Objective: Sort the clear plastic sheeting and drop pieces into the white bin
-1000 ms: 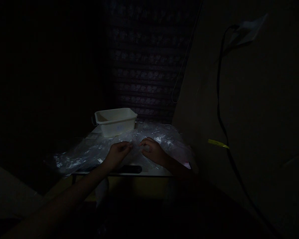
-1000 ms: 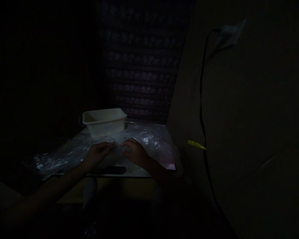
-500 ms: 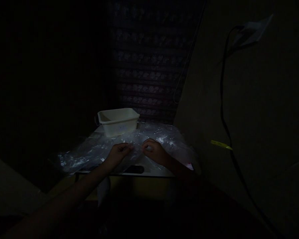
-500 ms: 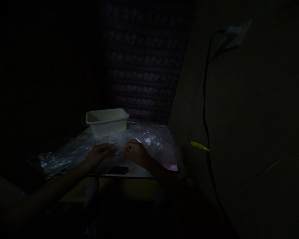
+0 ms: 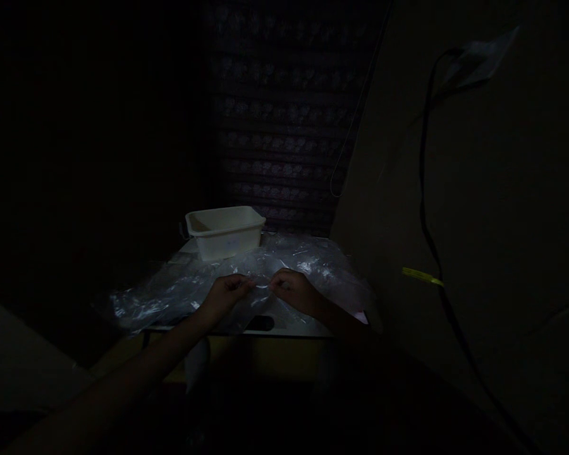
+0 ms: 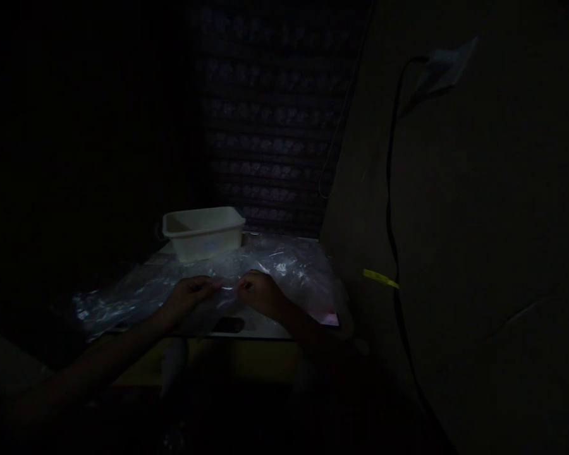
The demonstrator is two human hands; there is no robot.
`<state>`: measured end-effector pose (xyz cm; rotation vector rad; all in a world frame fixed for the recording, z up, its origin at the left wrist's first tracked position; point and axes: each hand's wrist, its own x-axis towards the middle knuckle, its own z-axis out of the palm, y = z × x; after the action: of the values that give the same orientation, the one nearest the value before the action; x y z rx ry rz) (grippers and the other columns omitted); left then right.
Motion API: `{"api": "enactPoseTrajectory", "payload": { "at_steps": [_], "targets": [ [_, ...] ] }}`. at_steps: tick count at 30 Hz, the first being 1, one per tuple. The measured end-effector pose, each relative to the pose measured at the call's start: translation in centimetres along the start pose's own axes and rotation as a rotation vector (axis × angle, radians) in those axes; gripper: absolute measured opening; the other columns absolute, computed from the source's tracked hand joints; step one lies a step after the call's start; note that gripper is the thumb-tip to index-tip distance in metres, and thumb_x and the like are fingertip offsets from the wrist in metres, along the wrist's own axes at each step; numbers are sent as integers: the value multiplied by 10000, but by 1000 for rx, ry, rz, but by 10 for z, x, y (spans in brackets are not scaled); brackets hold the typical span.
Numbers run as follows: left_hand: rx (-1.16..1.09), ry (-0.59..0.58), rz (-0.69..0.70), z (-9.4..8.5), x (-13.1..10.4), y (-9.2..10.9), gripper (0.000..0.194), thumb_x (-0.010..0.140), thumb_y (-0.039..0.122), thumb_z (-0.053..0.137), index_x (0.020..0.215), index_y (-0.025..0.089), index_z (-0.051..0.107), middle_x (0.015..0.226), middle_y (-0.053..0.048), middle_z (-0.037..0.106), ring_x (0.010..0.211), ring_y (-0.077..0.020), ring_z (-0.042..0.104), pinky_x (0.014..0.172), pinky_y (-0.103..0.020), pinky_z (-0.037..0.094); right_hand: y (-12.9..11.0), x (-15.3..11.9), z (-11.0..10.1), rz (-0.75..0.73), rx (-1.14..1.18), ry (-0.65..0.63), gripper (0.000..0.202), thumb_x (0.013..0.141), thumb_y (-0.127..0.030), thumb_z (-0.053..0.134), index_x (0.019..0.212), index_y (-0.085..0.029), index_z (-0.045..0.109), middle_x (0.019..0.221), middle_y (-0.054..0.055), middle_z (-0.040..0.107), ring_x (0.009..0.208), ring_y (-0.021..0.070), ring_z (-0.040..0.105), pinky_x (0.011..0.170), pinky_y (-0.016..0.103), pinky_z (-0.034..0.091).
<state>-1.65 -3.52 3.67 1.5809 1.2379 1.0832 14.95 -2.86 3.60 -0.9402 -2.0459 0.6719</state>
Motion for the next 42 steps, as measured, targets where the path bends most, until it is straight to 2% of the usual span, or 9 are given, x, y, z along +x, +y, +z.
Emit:
{"api": "enactPoseTrajectory", "payload": {
  "at_steps": [4,10,16,28,32,34,36,38,42],
  "targets": [
    [-19,-9,-14,1,0,0,216,554,335,522,578,123,558,497,32,501,466,-71,428,448,-170,324,0,-1,2,35,59,-50,81,622,-194,462,645,-147,522,653,-3,488,609,73,450,575,191,359],
    [-100,0,-34,4,-3,3,231,534,335,542,635,128,554,556,15,542,500,-88,467,466,-181,348,2,-2,5,70,37,-97,114,634,-213,443,601,-138,522,565,-16,471,542,68,432,515,177,342],
    [-136,64,-26,3,-1,5,195,528,313,551,593,130,567,572,4,562,521,-89,476,499,-184,358,0,-4,4,-25,-77,-89,105,643,-182,434,613,-148,529,599,-10,483,562,66,440,516,168,334],
    [-169,119,-28,-1,2,2,139,501,248,557,568,128,576,532,7,556,506,-89,476,501,-198,368,-1,-3,-2,-50,-165,-18,113,637,-170,436,579,-155,532,594,-4,494,555,69,446,532,185,334],
    [-185,151,-27,-1,2,4,137,497,242,554,562,124,580,536,-4,565,516,-101,487,515,-216,380,-3,1,1,76,-33,80,96,607,-192,466,542,-155,528,589,1,510,565,81,461,540,199,347],
    [-206,153,-26,0,1,5,142,499,243,553,570,123,581,535,-2,562,508,-95,482,511,-216,382,-4,4,4,186,139,163,70,581,-201,494,615,-157,537,605,0,524,579,86,475,544,203,356],
    [-224,154,-35,0,1,6,149,498,247,555,577,124,581,542,0,560,508,-90,479,501,-211,382,-5,5,6,299,330,207,180,551,-211,524,723,-160,534,620,-3,533,584,86,485,549,208,363],
    [-242,155,-53,1,0,7,153,493,250,561,582,127,582,561,3,560,524,-88,482,493,-202,380,-7,6,7,380,459,186,242,527,-228,548,757,-155,535,622,-6,537,576,84,485,548,211,361],
    [-267,145,-82,3,1,9,154,488,247,566,585,128,581,557,13,549,515,-77,472,467,-185,372,-7,5,7,439,467,127,169,511,-272,560,588,-122,552,540,-15,512,510,68,447,519,207,336]
  ]
}}
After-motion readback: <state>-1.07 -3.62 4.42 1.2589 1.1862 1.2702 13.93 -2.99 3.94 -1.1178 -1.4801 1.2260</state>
